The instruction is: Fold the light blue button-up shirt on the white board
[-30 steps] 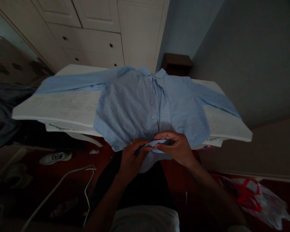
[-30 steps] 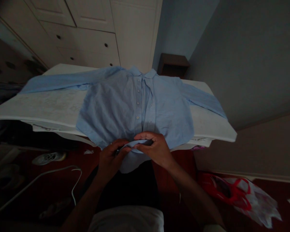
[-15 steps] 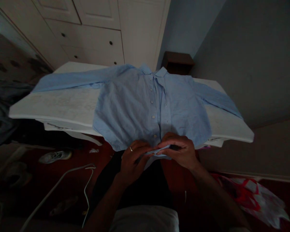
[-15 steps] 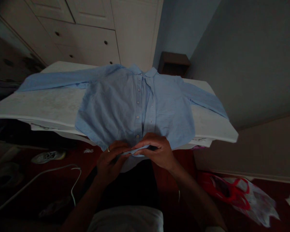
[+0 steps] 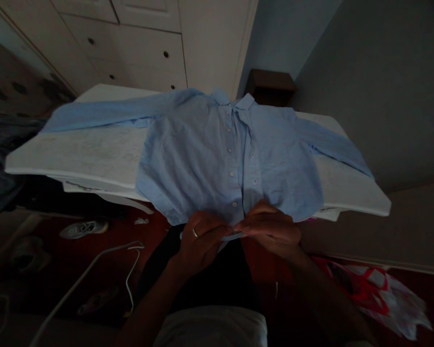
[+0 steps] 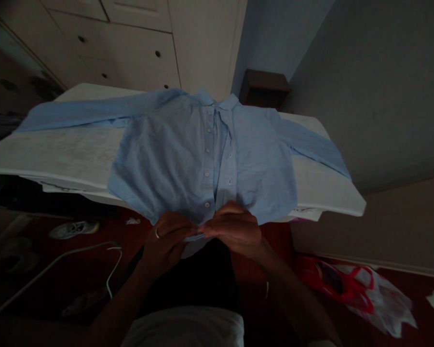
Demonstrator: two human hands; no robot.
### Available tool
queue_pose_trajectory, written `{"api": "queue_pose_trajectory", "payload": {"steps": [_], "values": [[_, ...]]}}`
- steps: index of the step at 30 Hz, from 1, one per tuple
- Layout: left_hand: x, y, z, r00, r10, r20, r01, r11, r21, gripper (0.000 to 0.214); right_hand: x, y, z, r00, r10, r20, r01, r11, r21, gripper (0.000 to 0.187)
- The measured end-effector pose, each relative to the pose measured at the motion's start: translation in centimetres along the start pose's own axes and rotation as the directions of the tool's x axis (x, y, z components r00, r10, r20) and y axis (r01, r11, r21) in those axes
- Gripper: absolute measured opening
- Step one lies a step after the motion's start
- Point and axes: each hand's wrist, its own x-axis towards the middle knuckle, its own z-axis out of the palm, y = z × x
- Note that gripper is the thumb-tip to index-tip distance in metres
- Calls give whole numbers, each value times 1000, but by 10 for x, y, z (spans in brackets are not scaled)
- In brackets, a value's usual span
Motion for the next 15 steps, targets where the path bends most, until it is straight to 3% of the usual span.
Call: {"api": "queue_pose_trajectory", "payload": {"steps": [9, 15], "values": [[5, -10, -4, 999, 9, 40, -7, 999, -47, 23, -2, 2, 3, 1000, 13, 0, -13, 994, -106, 34], [2, -12, -3, 997, -24, 71, 29, 998, -60, 19, -4, 7, 8, 998, 8, -59, -13, 996, -91, 29]]}}
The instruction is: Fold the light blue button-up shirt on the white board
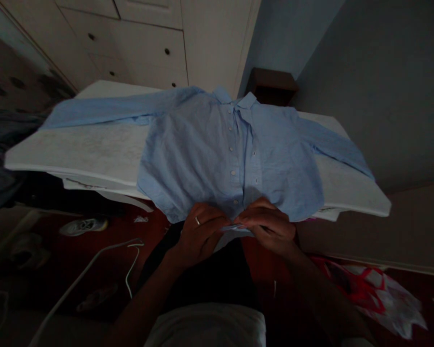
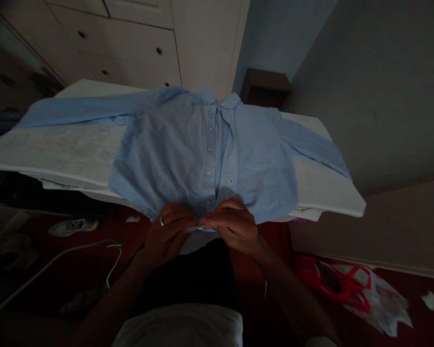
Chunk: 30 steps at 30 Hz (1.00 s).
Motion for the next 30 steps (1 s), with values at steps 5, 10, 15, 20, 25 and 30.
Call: {"api": "queue_pose_trajectory", "payload": {"steps": [5, 10, 15, 20, 25, 30], "values": [[0, 3, 2, 999, -48, -24, 47, 998, -38, 16, 2, 1, 1, 998, 67, 16, -67, 997, 25, 20], [-1, 3, 5, 999, -17, -39, 17, 1000, 5, 17, 2, -4, 1, 996, 75, 46, -76, 997, 11, 22], [-3, 5, 9, 998, -45, -35, 46, 999, 20, 16, 4, -6, 4, 996, 72, 60, -73, 997, 12, 24], [-1, 12, 15, 975, -210, -67, 199, 969, -144, 11, 3, -6, 6, 984, 169, 63, -172, 985, 34, 18], [2, 20, 19, 909, -414, -54, 380, 875, -300, 7, 1, -4, 6, 940, 311, 142, -326, 941, 93, 13], [4, 25, 21, 864, -499, -60, 441, 809, -389, 7, 7, -3, -1, 920, 329, 212, -365, 917, 159, 11]]}}
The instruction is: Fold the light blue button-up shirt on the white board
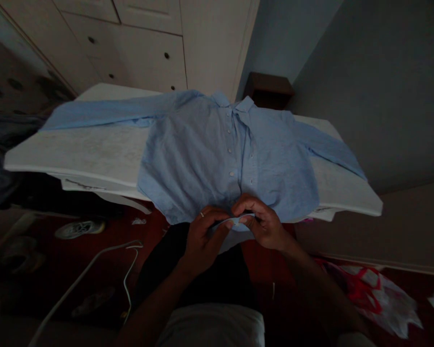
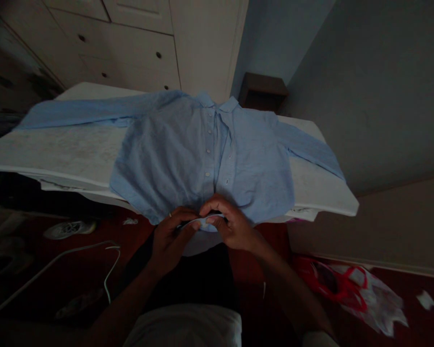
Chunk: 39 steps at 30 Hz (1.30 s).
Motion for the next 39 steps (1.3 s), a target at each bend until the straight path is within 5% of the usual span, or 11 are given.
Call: {"api": "queue_pose_trajectory", "payload": {"steps": [7, 12, 15, 20, 25, 32, 39], "values": [[4, 3, -5, 990, -144, 10, 144, 987, -75, 13, 9, -6, -5, 997, 74, 25, -73, 997, -19, 6], [2, 5, -4, 959, -264, -104, 255, 962, -96, 17, 6, -17, -4, 988, -75, -132, 41, 969, -242, 24], [-1, 9, 1, 936, -300, -186, 283, 952, -111, 20, -3, -28, -3, 946, -236, -221, 106, 872, -479, 29], [-5, 14, 6, 951, -228, -210, 208, 972, -113, 18, -19, -38, 8, 938, -282, -203, 67, 719, -691, 25], [-11, 12, 4, 972, -124, -201, 112, 991, -69, 14, -27, -35, 27, 928, -228, -295, -30, 744, -668, 28], [-22, 15, 2, 959, 121, -257, -33, 947, 320, 7, -38, -33, 49, 884, -173, -434, -133, 798, -588, 30], [-42, 21, 6, 987, -23, -161, 69, 957, 283, 7, -49, -25, 63, 807, -190, -559, -200, 803, -561, 23]]}}
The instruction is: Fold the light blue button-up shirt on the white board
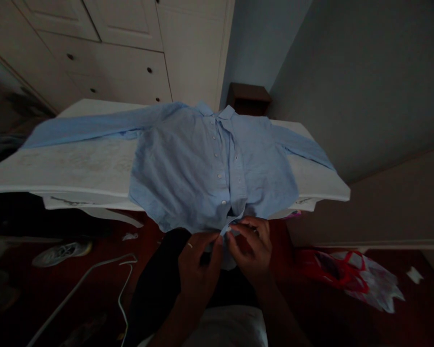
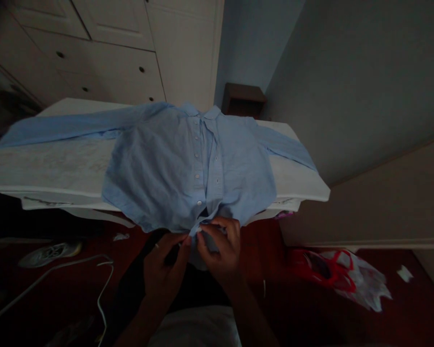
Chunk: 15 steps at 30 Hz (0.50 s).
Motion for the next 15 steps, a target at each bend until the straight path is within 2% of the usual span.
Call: {"api": "queue_pose_trajectory", "payload": {"steps": [3, 6, 8, 10, 11, 15], "values": [[-7, -5, 1, 974, -200, 111, 210, 973, -91, 17, -6, 0, 2, 999, 35, 26, -36, 998, 48, 20], [-9, -16, 3, 874, -386, 294, 466, 838, -285, 26, -12, 2, 2, 993, 76, 93, -87, 989, 119, 15], [-9, -25, 6, 806, -470, 361, 586, 721, -369, 26, -16, 7, 1, 986, 122, 117, -141, 974, 175, 12], [-11, -31, 10, 769, -498, 400, 634, 676, -376, 25, -18, 14, 0, 974, 195, 115, -216, 952, 216, 13], [-12, -33, 12, 769, -487, 414, 629, 690, -357, 25, -18, 17, -1, 966, 232, 112, -252, 942, 221, 14], [-18, -38, 19, 818, -393, 419, 518, 821, -241, 25, -9, 27, -6, 949, 296, 108, -313, 926, 212, 17]]}}
